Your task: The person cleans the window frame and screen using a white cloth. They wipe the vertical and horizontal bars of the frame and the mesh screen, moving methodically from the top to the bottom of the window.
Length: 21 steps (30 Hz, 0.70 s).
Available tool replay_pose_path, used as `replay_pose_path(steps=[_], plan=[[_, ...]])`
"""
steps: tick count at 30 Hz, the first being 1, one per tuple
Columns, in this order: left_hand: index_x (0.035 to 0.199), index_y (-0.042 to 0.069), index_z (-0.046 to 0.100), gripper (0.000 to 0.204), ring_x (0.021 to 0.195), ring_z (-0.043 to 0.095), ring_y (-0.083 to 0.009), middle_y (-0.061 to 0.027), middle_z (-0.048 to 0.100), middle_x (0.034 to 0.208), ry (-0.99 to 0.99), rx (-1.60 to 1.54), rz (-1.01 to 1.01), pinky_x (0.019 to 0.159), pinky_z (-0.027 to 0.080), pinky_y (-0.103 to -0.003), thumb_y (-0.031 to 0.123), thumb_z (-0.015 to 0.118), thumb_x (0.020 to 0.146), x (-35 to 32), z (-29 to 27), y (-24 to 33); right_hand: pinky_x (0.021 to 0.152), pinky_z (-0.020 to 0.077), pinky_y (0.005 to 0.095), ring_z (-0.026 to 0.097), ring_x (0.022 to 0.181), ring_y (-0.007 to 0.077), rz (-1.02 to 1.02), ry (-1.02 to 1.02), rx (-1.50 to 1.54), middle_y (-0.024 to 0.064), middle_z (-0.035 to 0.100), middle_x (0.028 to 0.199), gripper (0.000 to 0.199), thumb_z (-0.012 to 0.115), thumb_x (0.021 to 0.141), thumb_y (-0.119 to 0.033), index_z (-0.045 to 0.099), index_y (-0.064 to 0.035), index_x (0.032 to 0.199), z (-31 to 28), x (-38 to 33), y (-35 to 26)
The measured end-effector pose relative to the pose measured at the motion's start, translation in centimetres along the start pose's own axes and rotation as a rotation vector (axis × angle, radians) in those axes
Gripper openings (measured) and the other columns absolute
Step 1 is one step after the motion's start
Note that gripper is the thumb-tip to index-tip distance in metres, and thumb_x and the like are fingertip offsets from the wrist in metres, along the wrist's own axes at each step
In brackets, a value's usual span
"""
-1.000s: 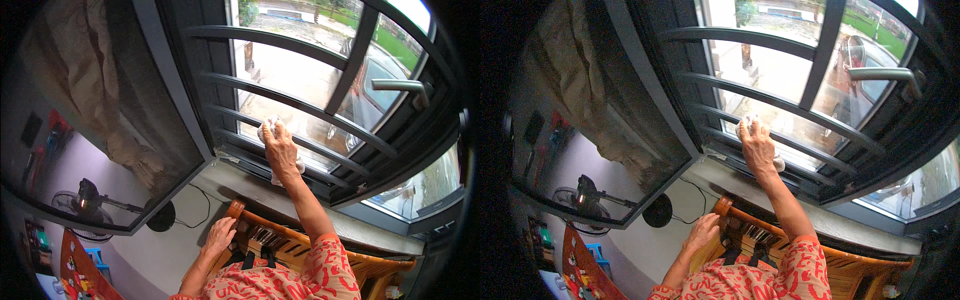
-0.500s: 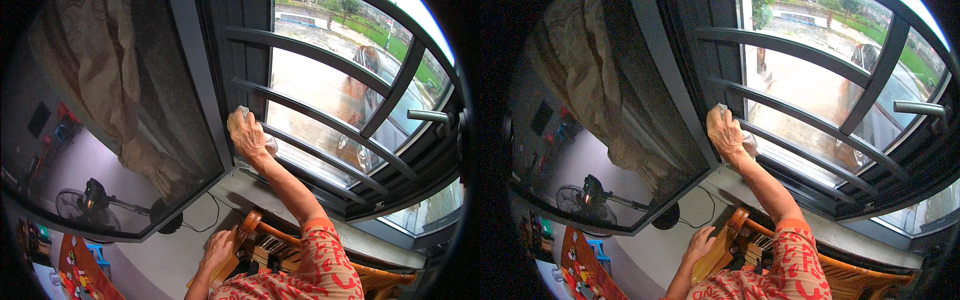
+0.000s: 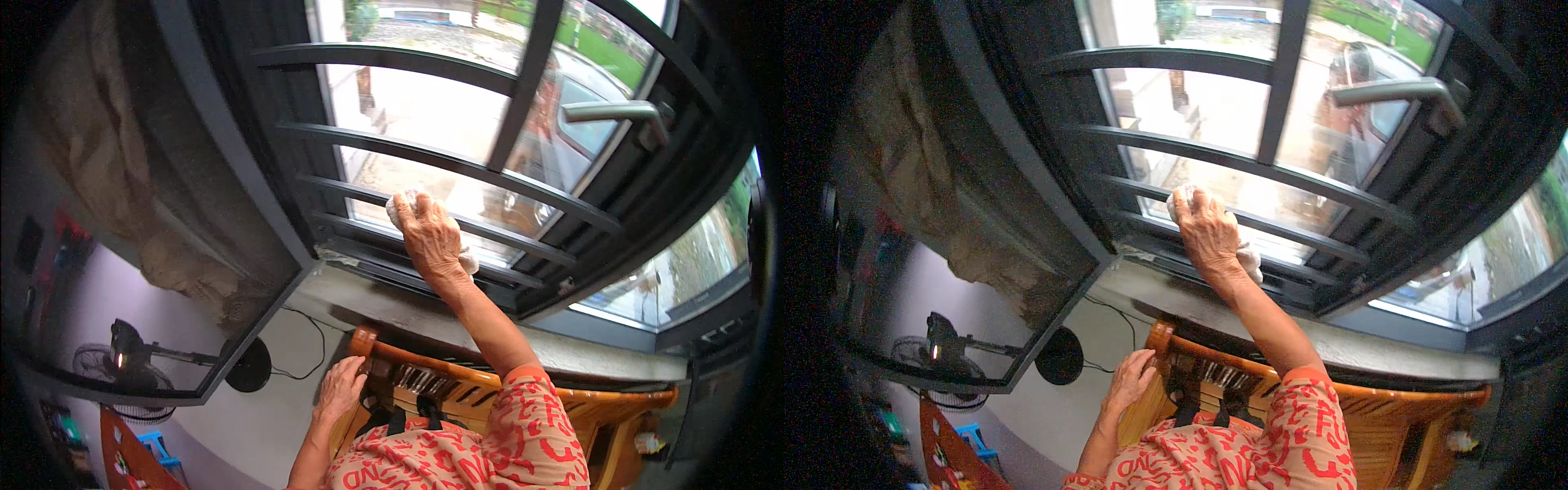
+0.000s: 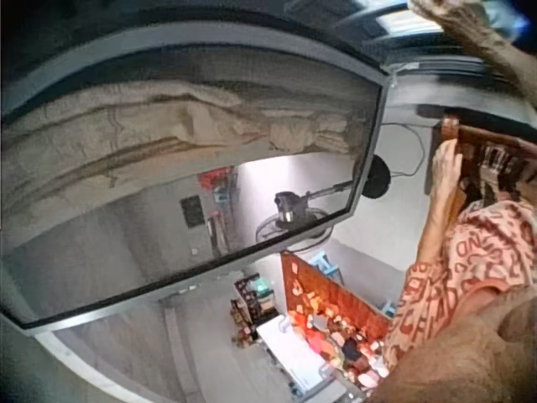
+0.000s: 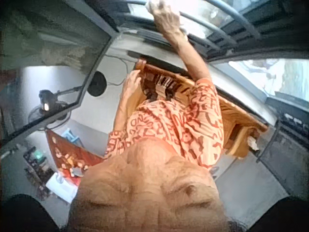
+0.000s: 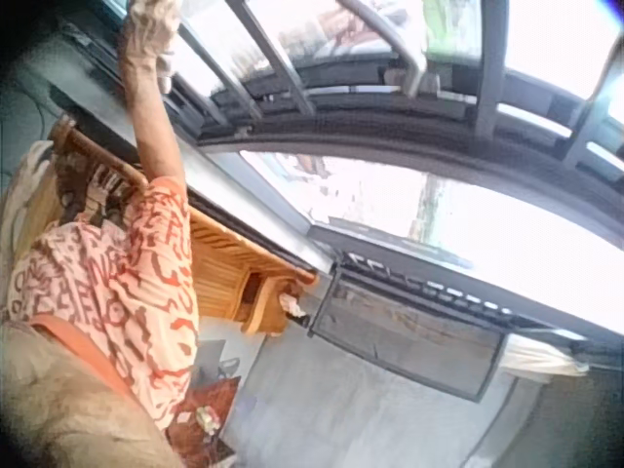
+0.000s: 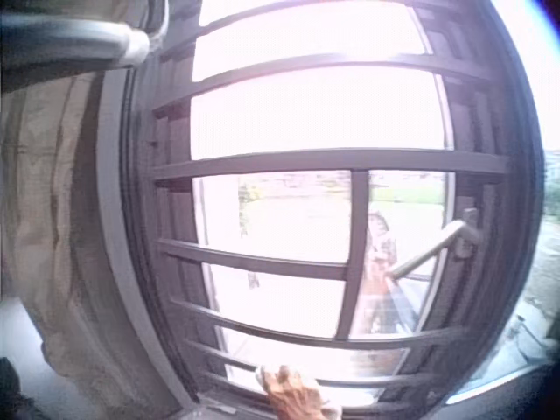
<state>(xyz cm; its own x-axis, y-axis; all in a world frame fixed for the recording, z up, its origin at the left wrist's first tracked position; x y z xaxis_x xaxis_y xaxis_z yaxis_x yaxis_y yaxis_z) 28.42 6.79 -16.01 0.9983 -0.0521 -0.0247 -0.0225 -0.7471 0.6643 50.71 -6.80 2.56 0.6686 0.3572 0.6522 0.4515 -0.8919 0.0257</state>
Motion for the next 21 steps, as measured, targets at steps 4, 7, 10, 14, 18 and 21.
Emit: replay_pose_path(steps=[4,7,10,14,18,21], plan=[[0.120,0.002,0.056,0.039,0.107,0.056,-0.0353,-0.0160,0.058,0.120,-0.012,-0.003,0.081,0.091,0.046,-0.043,0.011,0.064,0.084,0.4,1.6,2.7,0.059,0.0544,0.0346,0.062,0.084,0.0257,0.071,-0.003,-0.066,0.0090,0.056,0.103,0.038,0.059,0.082,-0.011,0.062,-0.0170,0.119,-2.5,-3.3,4.1],[0.120,0.001,0.056,0.038,0.106,0.057,-0.0358,-0.0162,0.059,0.119,-0.015,0.013,0.136,0.089,0.047,-0.043,0.010,0.065,0.083,0.7,2.6,5.0,0.056,0.0526,0.0329,0.060,0.082,0.0230,0.089,0.049,-0.122,0.0077,0.056,0.100,0.037,0.060,0.080,-0.012,0.063,-0.0152,0.117,-4.8,-5.9,7.5],[0.119,0.002,0.056,0.038,0.105,0.057,-0.0358,-0.0162,0.060,0.117,-0.015,0.021,0.194,0.089,0.047,-0.043,0.010,0.065,0.083,1.1,3.8,7.0,0.057,0.0529,0.0316,0.059,0.080,0.0220,0.103,0.087,-0.138,0.0068,0.057,0.102,0.037,0.061,0.079,-0.009,0.065,-0.0145,0.115,-7.1,-8.0,10.4],[0.119,0.002,0.056,0.038,0.104,0.057,-0.0365,-0.0163,0.060,0.116,-0.037,0.005,0.214,0.089,0.047,-0.043,0.010,0.064,0.083,1.4,5.6,9.5,0.060,0.0553,0.0327,0.058,0.084,0.0237,0.129,0.042,-0.147,0.0069,0.056,0.103,0.037,0.059,0.080,-0.008,0.062,-0.0123,0.117,-9.2,-10.2,13.5],[0.121,0.002,0.055,0.038,0.103,0.058,-0.0370,-0.0164,0.060,0.115,-0.034,0.018,0.203,0.088,0.047,-0.044,0.011,0.064,0.084,0.9,6.8,10.8,0.064,0.0575,0.0350,0.058,0.084,0.0265,0.172,-0.058,-0.173,0.0093,0.051,0.103,0.043,0.060,0.079,-0.006,0.054,-0.0110,0.121,-11.0,-12.0,15.9],[0.121,0.003,0.055,0.038,0.103,0.057,-0.0368,-0.0166,0.060,0.116,-0.045,0.025,0.184,0.089,0.047,-0.044,0.012,0.063,0.085,0.6,7.5,11.0,0.064,0.0567,0.0384,0.058,0.088,0.0302,0.219,-0.150,-0.169,0.0117,0.050,0.104,0.049,0.061,0.077,-0.003,0.050,-0.0136,0.123,-12.1,-12.9,17.1]])
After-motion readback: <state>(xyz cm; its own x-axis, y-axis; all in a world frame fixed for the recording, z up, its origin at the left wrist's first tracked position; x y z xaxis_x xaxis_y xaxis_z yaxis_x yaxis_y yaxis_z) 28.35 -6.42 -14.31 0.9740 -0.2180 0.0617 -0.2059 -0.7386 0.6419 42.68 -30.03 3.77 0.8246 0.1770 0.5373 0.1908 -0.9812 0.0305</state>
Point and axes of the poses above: each hand's wrist, its own x-axis towards the middle knuckle, its own z-axis out of the palm, y = z × x, the point moved 8 cm from there along x, towards the middle knuckle
